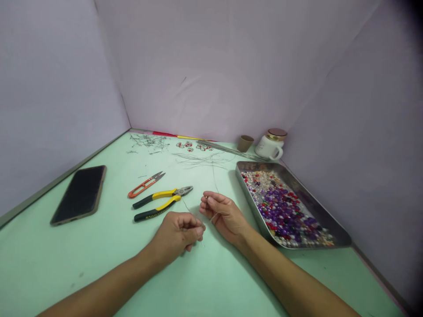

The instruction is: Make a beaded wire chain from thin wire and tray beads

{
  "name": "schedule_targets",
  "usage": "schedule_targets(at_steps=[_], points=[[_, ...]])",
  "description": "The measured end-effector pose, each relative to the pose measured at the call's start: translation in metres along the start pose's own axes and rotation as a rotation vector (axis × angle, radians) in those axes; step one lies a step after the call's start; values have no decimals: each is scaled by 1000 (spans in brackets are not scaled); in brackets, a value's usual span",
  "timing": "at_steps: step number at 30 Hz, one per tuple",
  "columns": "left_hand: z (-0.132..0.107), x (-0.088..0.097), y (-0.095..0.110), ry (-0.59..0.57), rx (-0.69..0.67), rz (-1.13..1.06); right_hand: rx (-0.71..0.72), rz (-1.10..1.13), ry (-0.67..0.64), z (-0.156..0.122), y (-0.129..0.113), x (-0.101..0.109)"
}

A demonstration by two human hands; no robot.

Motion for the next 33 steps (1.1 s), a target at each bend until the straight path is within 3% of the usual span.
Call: schedule_targets(at_steps=[33], points=[[-1,0,0,12,14,4,48,-19,-1,-2,-4,-2]])
Point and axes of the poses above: each hand's wrist, its own z-axis towards the middle knuckle, its own x-axis out of the back of the hand, y = z × x, the point moved 10 cm from there along z, towards the middle knuckle, and after that the axes turned 1 degree about x, right-handed, at the moved point
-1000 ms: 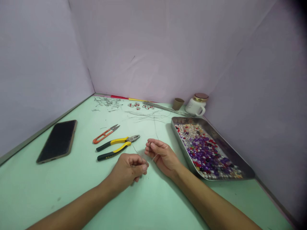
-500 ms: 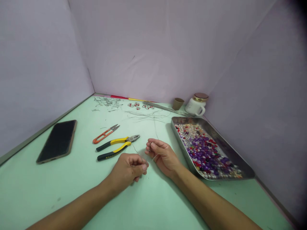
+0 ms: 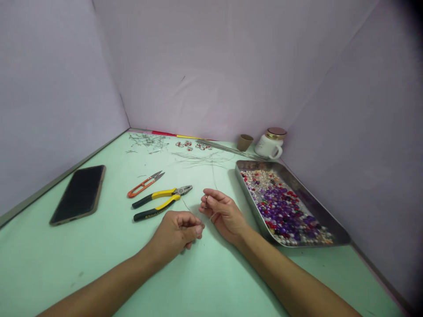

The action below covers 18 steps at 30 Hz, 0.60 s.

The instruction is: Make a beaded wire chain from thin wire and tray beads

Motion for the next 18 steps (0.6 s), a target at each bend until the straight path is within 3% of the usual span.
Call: schedule_targets(at_steps=[7,18], points=[[3,9,-5,103,47,-27,-4,-16,-38,-1,-1,-3],[2,10,0,118,34,-16,-5,-51,-65,-1,-1,-6]])
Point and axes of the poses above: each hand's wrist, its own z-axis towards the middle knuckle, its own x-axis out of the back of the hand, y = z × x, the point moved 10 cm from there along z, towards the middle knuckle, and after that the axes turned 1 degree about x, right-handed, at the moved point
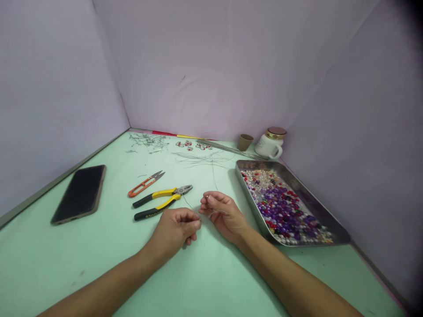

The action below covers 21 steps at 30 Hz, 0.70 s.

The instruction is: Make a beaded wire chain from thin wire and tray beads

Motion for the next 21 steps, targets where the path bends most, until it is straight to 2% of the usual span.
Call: schedule_targets(at_steps=[6,12,17,21], points=[[1,1,1,18,-11,-63,4,-26,-67,0,2,-4],[2,7,3,46,-79,-121,24,-41,-50,1,2,-1],[5,19,6,138,-123,-224,61,-285,-122,-4,5,-11],[6,21,8,165,-130,-310,166,-551,-75,-8,-4,-17]])
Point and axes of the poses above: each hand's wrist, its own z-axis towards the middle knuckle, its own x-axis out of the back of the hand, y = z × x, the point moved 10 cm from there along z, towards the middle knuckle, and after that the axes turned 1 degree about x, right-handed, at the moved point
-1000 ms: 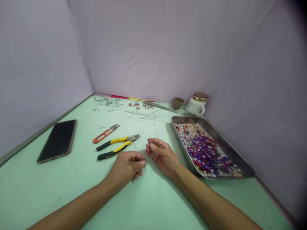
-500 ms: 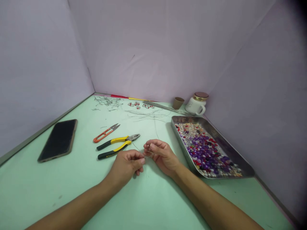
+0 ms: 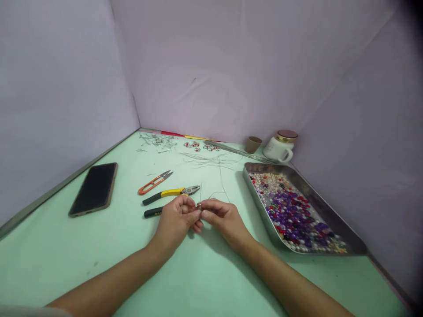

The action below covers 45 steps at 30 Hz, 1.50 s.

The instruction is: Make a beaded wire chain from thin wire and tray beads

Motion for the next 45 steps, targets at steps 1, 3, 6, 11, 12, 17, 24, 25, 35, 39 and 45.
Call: schedule_targets(at_steps=[1,3,6,11,12,17,24,25,35,39,45], points=[[0,0,-1,3,9,-5,17,-40,14,0,-3,0],[-2,-2,-3,5,26,-2,36,-79,27,-1,-7,-2],[-5,-5,-3,-9,44,14,35,-85,49,-1,-8,-2],[-6,6,9,33,32,165,-87,25,79,-1,6,3],[-5,10,14,47,10,184,-121,45,81,-2,9,4],[2,15,27,-12,-61,156,-220,42,-39,-7,17,-11],[3,24,24,93,-34,141,-226,71,-113,-10,18,-19],[3,25,23,100,-30,133,-223,80,-112,-10,17,-19],[1,21,29,84,-76,212,-226,-44,-41,-11,17,-16],[0,21,35,96,-90,219,-250,14,-40,-11,18,-18],[0,25,41,108,-94,233,-316,107,-14,-12,24,-20]])
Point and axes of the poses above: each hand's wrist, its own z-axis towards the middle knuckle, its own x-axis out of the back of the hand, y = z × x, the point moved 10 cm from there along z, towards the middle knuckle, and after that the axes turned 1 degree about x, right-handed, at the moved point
